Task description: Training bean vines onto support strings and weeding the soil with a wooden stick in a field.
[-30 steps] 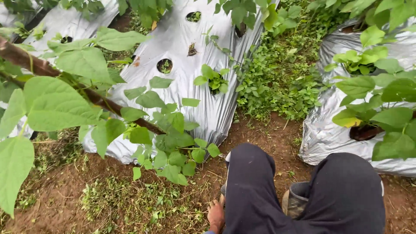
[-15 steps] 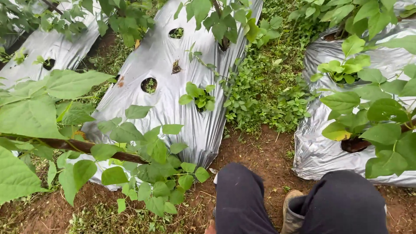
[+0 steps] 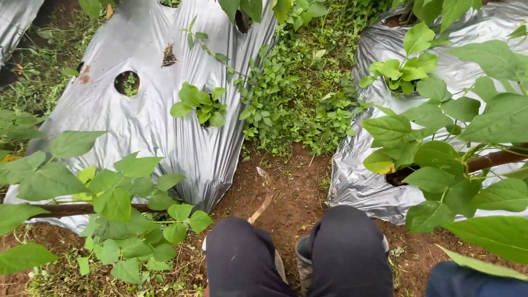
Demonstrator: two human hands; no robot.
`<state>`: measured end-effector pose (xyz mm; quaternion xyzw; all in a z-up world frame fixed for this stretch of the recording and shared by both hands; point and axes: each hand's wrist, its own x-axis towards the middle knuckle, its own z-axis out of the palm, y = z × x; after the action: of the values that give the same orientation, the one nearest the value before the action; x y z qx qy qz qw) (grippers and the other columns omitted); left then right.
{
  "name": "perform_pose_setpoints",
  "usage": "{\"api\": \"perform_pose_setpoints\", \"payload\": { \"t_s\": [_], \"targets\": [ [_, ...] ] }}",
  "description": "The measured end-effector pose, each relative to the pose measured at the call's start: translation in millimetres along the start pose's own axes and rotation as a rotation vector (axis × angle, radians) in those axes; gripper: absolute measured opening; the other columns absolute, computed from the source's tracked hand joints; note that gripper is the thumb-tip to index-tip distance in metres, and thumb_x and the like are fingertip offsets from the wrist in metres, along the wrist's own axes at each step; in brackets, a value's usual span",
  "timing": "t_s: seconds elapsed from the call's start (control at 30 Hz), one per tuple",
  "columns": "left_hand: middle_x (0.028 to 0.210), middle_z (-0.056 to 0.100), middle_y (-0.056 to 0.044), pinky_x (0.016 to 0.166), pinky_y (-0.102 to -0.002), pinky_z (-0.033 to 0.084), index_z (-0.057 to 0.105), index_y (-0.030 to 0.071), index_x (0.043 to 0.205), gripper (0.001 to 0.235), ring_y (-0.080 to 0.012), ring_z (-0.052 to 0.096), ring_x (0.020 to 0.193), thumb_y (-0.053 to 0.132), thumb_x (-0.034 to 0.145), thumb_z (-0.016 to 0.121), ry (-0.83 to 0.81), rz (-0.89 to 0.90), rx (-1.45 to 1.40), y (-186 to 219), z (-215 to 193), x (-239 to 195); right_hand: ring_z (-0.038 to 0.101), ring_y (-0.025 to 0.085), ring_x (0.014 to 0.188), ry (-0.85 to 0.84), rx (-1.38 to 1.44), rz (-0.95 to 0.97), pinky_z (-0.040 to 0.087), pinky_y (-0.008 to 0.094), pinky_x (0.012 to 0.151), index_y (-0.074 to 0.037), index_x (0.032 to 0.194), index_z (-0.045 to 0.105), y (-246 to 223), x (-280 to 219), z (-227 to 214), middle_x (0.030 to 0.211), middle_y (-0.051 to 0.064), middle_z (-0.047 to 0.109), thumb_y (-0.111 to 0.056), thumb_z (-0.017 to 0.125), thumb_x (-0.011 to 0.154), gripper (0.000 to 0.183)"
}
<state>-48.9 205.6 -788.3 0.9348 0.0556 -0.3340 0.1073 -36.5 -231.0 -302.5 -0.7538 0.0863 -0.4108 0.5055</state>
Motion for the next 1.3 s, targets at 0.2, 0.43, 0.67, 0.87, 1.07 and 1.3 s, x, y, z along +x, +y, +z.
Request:
{"api": "perform_pose_setpoints", "payload": {
  "t_s": [0.2,0.43,0.67,0.87,1.07,1.3],
  "targets": [
    [0.12,0.068,-0.013,0.102,-0.047,0.045,0.045,0.024,0.144,0.062,-0.0353,0.062,0.115,0.06,0.094,0.049,-0.037,-0.006,-0.067,64.2,-84.6,39.9,0.066,0.018,0.082,-0.05,-0.034,0.05,0.054,0.026,0.076,-0.007,0.089,0.064,40.1,9.1,64.5,0.089,0.011,0.066,0.012,0.053,0.089,0.022],
    [0.116,0.071,-0.011,0.101,-0.047,0.044,0.048,0.029,0.144,0.061,-0.0344,0.063,0.113,0.064,0.094,0.044,-0.077,0.031,-0.09,117.0,-153.1,101.4,0.068,0.025,0.104,-0.937,-0.336,-0.222,0.053,0.039,0.094,-0.006,0.131,0.064,90.2,5.0,144.9,0.121,0.009,0.067,-0.028,0.071,0.095,0.042],
    [0.095,0.067,-0.007,0.073,-0.05,0.044,0.047,0.022,0.119,0.033,-0.0371,0.063,0.082,0.051,0.103,0.046,0.049,0.429,0.042,149.8,-130.0,148.3,0.064,0.028,0.113,-1.074,-0.789,0.012,0.051,0.044,0.094,-0.013,0.146,0.051,113.1,10.2,127.4,0.132,0.008,0.062,-0.046,0.063,0.094,0.063],
    [0.061,0.046,-0.006,0.036,-0.041,0.029,0.048,0.01,0.115,0.035,-0.0248,0.044,0.041,0.042,0.105,0.058,0.59,1.023,0.201,212.5,-121.6,231.1,0.068,0.026,0.105,-1.055,-0.863,-0.01,0.052,0.041,0.093,-0.014,0.143,0.055,106.5,8.1,122.6,0.128,0.004,0.067,-0.05,0.066,0.09,0.064],
    [0.062,0.055,0.0,0.037,-0.036,0.043,0.056,0.006,0.108,0.052,-0.0171,0.048,0.043,0.052,0.111,0.032,0.132,0.664,0.24,240.5,-136.7,253.7,0.069,0.024,0.104,-1.053,-0.818,0.079,0.053,0.04,0.09,-0.017,0.143,0.055,108.9,15.0,127.6,0.13,0.001,0.067,-0.048,0.068,0.09,0.063],
    [0.056,0.063,-0.012,0.044,-0.052,0.048,0.049,0.008,0.097,0.043,-0.0375,0.064,0.049,0.051,0.105,0.049,0.217,0.573,0.151,171.5,-108.0,210.2,0.07,0.027,0.105,-1.078,-0.781,0.164,0.053,0.042,0.091,-0.019,0.146,0.053,114.6,19.6,119.9,0.128,0.001,0.068,-0.048,0.069,0.09,0.065]
  ]
}}
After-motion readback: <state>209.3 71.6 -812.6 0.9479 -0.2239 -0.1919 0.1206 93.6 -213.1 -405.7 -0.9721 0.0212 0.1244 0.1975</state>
